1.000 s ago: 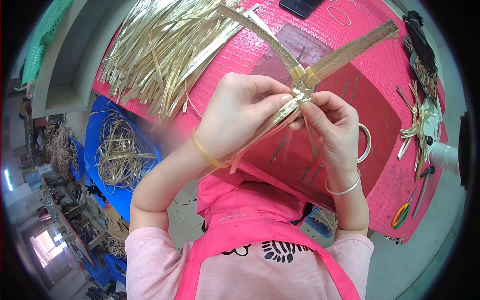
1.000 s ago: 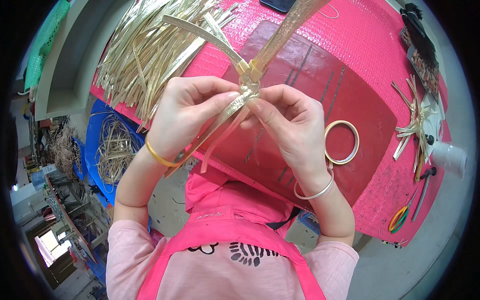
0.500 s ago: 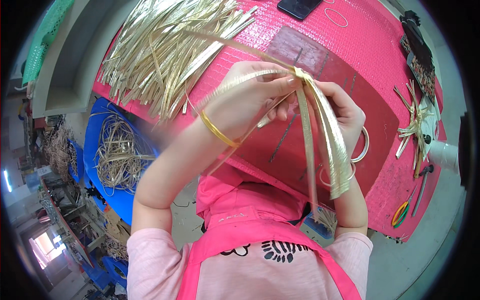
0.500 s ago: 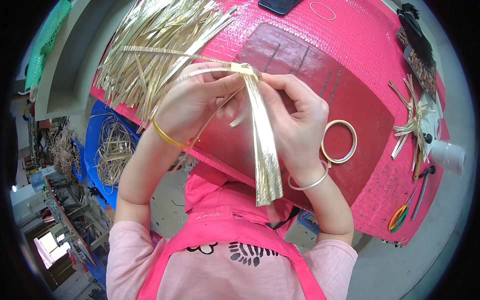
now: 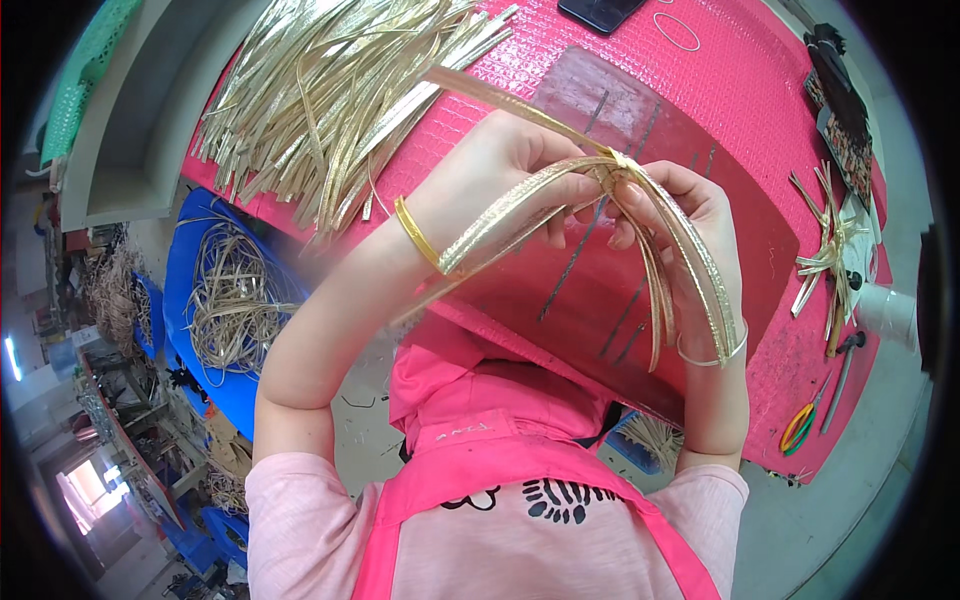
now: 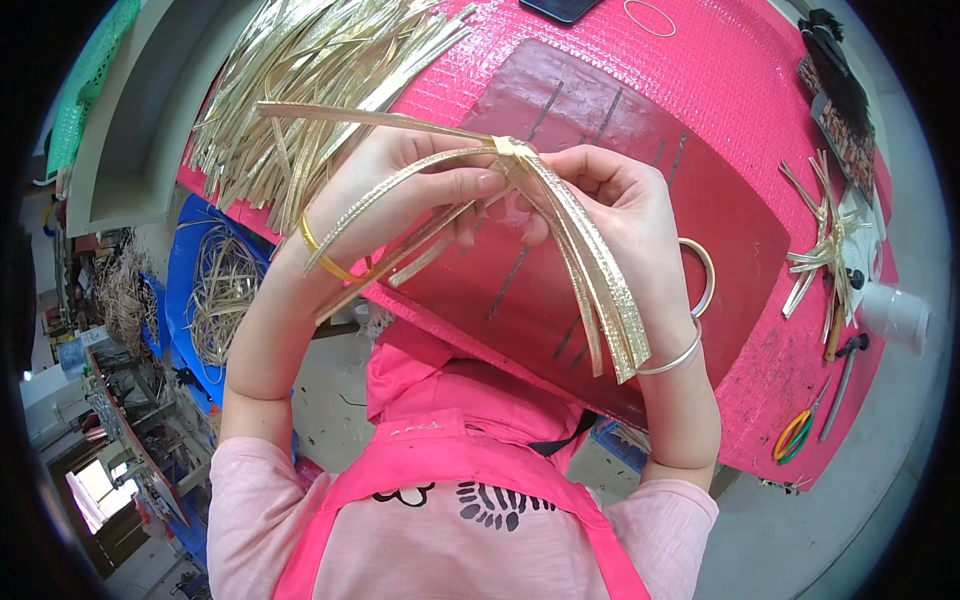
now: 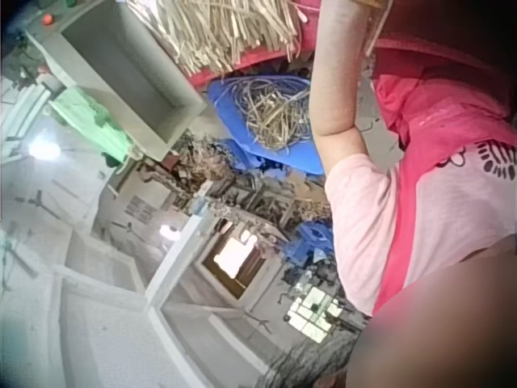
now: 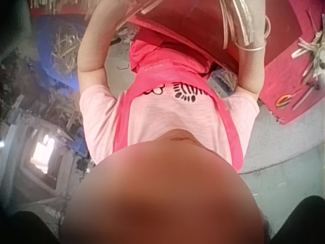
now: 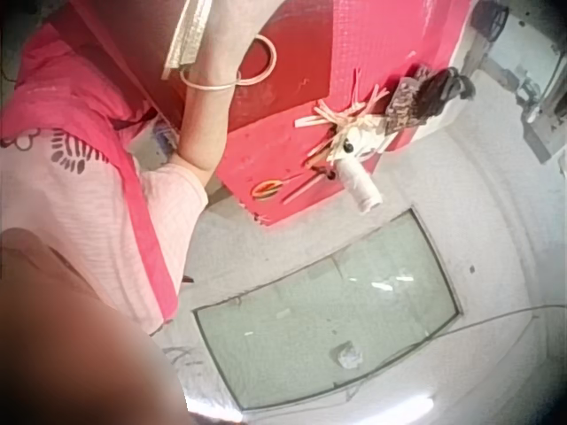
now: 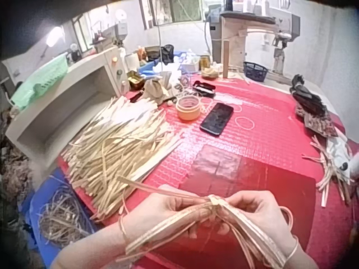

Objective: The recorder is weaving a decorative item using thin strips of material, possibly straw or synthetic ribbon.

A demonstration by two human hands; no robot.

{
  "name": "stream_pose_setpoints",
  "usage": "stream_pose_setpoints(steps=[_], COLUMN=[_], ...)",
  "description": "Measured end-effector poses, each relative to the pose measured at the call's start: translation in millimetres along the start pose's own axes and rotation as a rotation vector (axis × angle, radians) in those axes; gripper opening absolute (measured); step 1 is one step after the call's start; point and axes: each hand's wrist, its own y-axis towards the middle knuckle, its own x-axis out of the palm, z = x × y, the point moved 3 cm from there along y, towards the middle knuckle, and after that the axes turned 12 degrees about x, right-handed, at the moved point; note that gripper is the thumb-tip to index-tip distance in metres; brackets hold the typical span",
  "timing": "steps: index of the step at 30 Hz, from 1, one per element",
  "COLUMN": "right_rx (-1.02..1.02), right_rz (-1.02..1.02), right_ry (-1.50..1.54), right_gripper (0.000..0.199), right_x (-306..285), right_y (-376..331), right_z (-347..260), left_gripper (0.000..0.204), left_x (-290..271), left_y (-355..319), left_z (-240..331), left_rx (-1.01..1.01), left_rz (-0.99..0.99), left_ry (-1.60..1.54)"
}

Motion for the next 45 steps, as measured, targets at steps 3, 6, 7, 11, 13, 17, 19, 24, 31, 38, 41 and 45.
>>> stream_pose_setpoints(steps=[3, 6, 7, 11, 13, 17, 19, 24, 31, 38, 41, 45], right_rx=[-0.010, 0.031, -0.270, -0.531, -0.150, 0.248, 0.031, 0.043, 0.158, -0.111, -0.306, 0.082], right_rz=[0.004, 0.012, 0.164, 0.274, 0.229, -0.346, -0.309, -0.213, -0.090, 0.054, 0.155, -0.136], right_ry=[-0.019, -0.044, -0.366, -0.679, -0.163, 0.239, -0.032, -0.205, -0.003, -0.306, -0.529, 0.005], right_gripper=[0.016, 0.015, 0.016, 0.020, 0.027, 0.030, 0.024, 0.013, 0.014, 0.015, 0.013, 0.014], right_x=[-2, 2, 4, 3, 0, -13, -15, -9, 0, 1, 2, -3], right_y=[0, 0, -2, -8, -6, 14, 10, 0, 5, 5, -1, 0], right_z=[2, 4, -3, -16, -12, 12, 15, 1, 12, 12, 11, 16], left_gripper=[0.021, 0.018, 0.018, 0.016, 0.009, 0.007, 0.007, 0.009, 0.008, 0.015, 0.014, 0.010], left_x=[5, 2, 3, 6, 9, 4, 1, -6, 4, -3, -12, -12], left_y=[1, 2, 4, 2, -1, -4, -9, -4, -10, -20, -13, -10], left_z=[-1, -9, -10, -11, -5, -4, -10, -9, -11, -12, -10, -1], left_rx=[0.044, 0.063, 0.064, 0.136, 0.441, 0.905, 0.208, 0.266, 0.447, -0.041, 0.190, 0.504], left_rz=[0.020, 0.057, 0.054, 0.005, -0.095, -0.172, -0.087, -0.081, 0.258, 0.146, 0.075, 0.075], left_ry=[0.075, 0.087, 0.086, 0.187, 0.364, 0.580, 0.084, 0.319, 0.441, 0.057, 0.328, 0.653])
